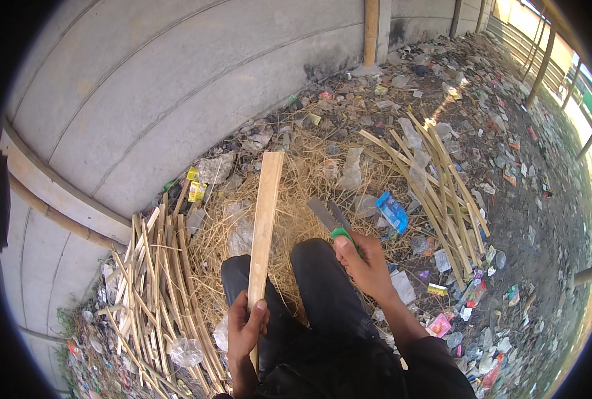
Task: The person sits on the ground and uses a utility knife to shave a long piece of bamboo. They hold the bamboo with one hand and scrape the surface with the knife in the other hand, creating thin shavings.
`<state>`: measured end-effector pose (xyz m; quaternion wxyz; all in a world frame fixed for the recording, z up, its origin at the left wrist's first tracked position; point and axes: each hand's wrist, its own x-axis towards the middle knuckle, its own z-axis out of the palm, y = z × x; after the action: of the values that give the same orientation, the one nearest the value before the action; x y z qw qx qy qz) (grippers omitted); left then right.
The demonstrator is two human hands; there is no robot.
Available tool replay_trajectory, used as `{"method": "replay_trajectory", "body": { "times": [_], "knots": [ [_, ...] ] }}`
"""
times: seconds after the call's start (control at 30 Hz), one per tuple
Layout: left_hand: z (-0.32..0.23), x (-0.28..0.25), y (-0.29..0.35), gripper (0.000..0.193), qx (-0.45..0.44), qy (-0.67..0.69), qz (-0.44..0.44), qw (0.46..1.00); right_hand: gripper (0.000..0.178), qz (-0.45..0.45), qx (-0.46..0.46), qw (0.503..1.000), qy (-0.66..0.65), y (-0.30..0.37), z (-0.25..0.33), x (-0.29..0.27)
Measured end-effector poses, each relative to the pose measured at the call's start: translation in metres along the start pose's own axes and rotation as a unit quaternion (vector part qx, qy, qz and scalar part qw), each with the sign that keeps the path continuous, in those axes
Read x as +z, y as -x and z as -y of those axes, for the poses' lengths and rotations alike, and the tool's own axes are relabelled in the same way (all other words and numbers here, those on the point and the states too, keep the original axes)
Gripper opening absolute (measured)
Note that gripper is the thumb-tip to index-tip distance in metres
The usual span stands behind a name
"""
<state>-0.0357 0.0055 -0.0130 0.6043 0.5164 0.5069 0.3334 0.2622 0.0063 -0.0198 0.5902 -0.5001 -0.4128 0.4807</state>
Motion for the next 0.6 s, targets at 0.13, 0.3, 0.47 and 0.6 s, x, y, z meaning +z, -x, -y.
{"method": "replay_trajectory", "body": {
  "times": [0.13, 0.3, 0.47, 0.6],
  "knots": [
    [0.004, -0.002, -0.001, 0.028, 0.003, 0.001, 0.001, 1.0, 0.041, -0.036, -0.017, 0.998, 0.056, -0.003, 0.003, 0.007],
    [0.005, -0.002, -0.001, 0.027, 0.005, 0.005, -0.001, 1.0, 0.039, -0.04, 0.015, 0.999, 0.012, -0.002, 0.002, 0.005],
    [0.003, -0.002, -0.001, 0.026, -0.004, 0.02, -0.008, 1.0, 0.031, 0.0, 0.042, 0.998, 0.04, -0.001, 0.014, 0.008],
    [0.005, -0.003, -0.002, 0.026, -0.003, 0.028, -0.009, 1.0, 0.029, 0.025, 0.035, 0.996, -0.081, -0.001, 0.01, 0.011]
  ]
}}
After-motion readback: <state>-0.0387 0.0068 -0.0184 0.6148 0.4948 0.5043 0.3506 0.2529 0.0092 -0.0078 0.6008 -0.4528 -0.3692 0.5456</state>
